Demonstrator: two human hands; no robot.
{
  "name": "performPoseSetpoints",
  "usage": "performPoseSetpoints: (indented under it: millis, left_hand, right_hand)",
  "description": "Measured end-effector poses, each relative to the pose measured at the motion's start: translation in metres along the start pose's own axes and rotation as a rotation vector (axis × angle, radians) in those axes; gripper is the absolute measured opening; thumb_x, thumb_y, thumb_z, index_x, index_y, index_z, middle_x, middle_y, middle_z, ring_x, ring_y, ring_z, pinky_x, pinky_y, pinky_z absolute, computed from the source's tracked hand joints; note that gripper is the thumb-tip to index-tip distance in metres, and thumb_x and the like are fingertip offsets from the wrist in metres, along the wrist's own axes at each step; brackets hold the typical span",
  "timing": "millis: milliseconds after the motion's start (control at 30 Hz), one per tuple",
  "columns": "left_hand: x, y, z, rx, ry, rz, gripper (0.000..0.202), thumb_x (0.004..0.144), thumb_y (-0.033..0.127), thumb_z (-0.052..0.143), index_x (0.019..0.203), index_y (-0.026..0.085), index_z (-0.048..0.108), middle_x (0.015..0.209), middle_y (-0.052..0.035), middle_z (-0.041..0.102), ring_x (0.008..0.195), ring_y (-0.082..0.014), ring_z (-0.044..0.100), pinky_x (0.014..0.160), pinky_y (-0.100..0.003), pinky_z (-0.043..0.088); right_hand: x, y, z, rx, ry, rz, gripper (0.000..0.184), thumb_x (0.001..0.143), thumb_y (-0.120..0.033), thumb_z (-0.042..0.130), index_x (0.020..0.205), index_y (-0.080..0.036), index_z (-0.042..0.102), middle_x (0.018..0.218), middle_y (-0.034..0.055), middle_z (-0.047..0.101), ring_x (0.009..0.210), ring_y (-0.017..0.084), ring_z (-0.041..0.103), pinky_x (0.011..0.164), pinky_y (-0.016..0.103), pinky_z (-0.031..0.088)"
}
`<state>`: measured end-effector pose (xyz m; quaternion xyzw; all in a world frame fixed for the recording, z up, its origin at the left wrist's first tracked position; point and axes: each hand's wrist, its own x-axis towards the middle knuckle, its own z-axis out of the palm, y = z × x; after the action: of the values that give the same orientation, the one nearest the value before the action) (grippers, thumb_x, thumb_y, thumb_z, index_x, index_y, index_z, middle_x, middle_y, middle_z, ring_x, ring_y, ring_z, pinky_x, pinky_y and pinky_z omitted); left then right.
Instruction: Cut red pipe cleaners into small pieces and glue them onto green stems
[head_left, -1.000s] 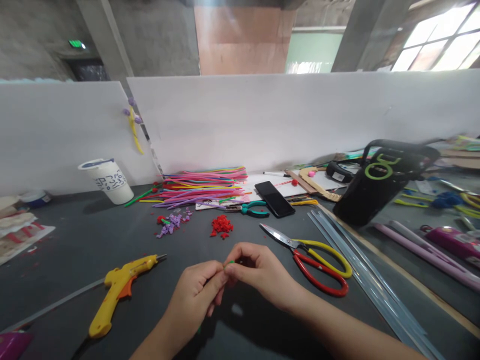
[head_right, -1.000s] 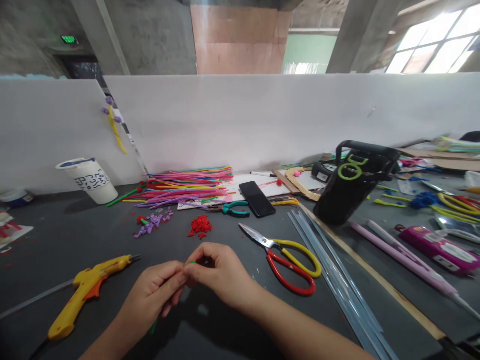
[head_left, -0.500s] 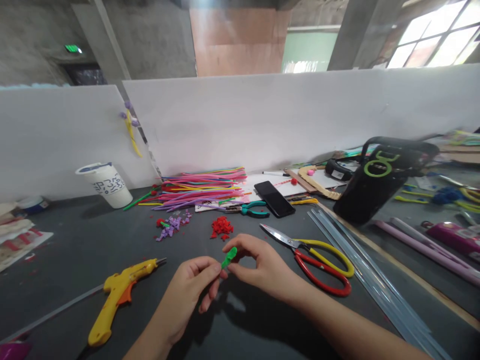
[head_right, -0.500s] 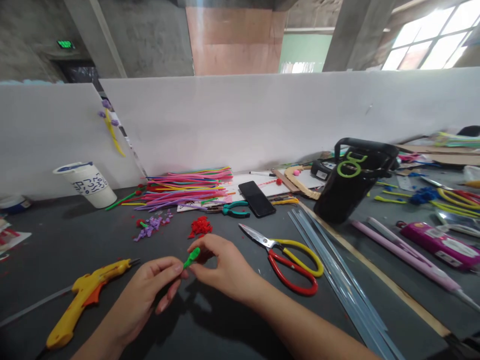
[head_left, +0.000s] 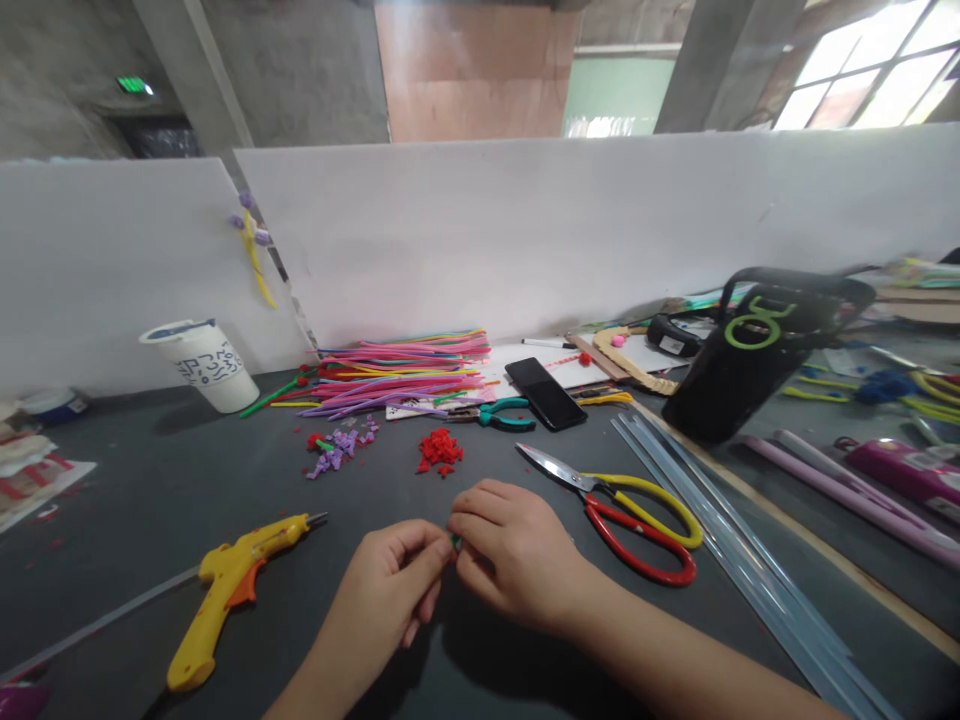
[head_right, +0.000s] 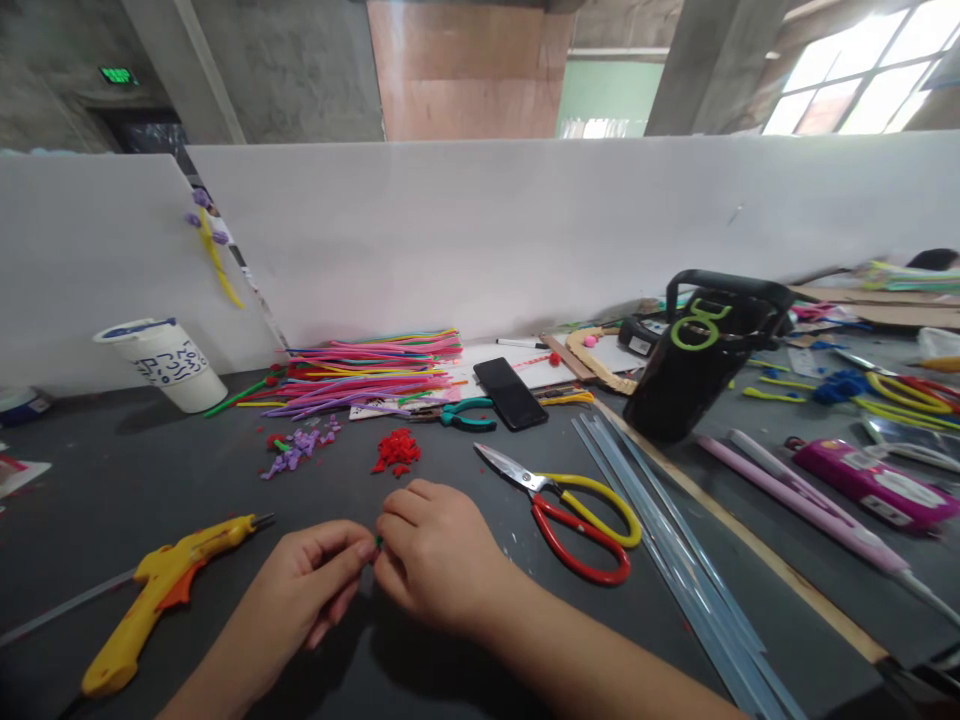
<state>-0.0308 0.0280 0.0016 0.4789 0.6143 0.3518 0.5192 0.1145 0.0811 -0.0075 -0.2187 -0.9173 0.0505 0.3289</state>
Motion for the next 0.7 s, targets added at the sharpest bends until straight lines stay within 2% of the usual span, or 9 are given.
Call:
performPoseSetpoints:
  millis: [300,400,500,600,700]
  left_hand:
    - [0.0033,0.0002,-0.0028,-0.012,0.009,-0.034,0.029,0.071,0.042,0.054,0.060,0.016,0.055,0.034,0.0095,0.038,0.026,-0.0028,0.025,0.028,-0.015,0.017]
    - [0.0039,-0.0005,-0.0016,-0.004,-0.003,-0.025,0.028,0.072,0.042,0.053,0.062,0.015,0.055,0.034,0.0097,0.038,0.025,-0.0027,0.026,0.028,-0.015,0.018]
    - [0.0039,-0.0025,-0.0011,-0.050,-0.006,-0.021,0.028,0.074,0.041,0.052,0.061,0.016,0.052,0.035,0.0087,0.041,0.024,-0.0026,0.028,0.028,-0.014,0.019]
    - [0.0026,-0.0036,-0.0024,-0.148,-0.028,-0.019,0.026,0.076,0.042,0.050,0.072,0.016,0.054,0.039,0.0061,0.049,0.026,-0.0056,0.038,0.029,-0.015,0.026]
    - [0.0002,-0.0022,-0.0038,-0.165,-0.012,0.034,0.024,0.077,0.039,0.051,0.081,0.016,0.055,0.042,0.0050,0.053,0.030,-0.0077,0.045,0.032,-0.016,0.031]
  right_hand:
    - [-0.0020,0.0043,0.0014,-0.003,-0.081,-0.033,0.017,0.075,-0.010,0.044,0.081,-0.014,0.059,0.079,0.0087,0.062,0.075,0.018,0.054,0.068,0.029,0.046]
    - [-0.0037,0.0042,0.0052,0.011,-0.050,-0.009,0.019,0.077,-0.011,0.044,0.088,-0.014,0.059,0.085,0.0098,0.064,0.082,0.018,0.057,0.076,0.031,0.046]
    - [-0.0037,0.0034,0.0067,0.053,0.025,0.038,0.025,0.078,-0.013,0.045,0.100,-0.013,0.058,0.100,0.0124,0.063,0.093,0.021,0.057,0.083,0.036,0.045]
    - [-0.0008,0.0032,0.0029,0.219,0.111,0.176,0.037,0.076,-0.012,0.048,0.113,-0.015,0.051,0.112,0.0114,0.057,0.104,0.020,0.051,0.088,0.035,0.043]
    - [0.0034,0.0043,-0.0033,0.508,0.126,0.304,0.036,0.074,-0.009,0.050,0.108,-0.018,0.053,0.106,0.0075,0.058,0.099,0.017,0.053,0.082,0.030,0.046]
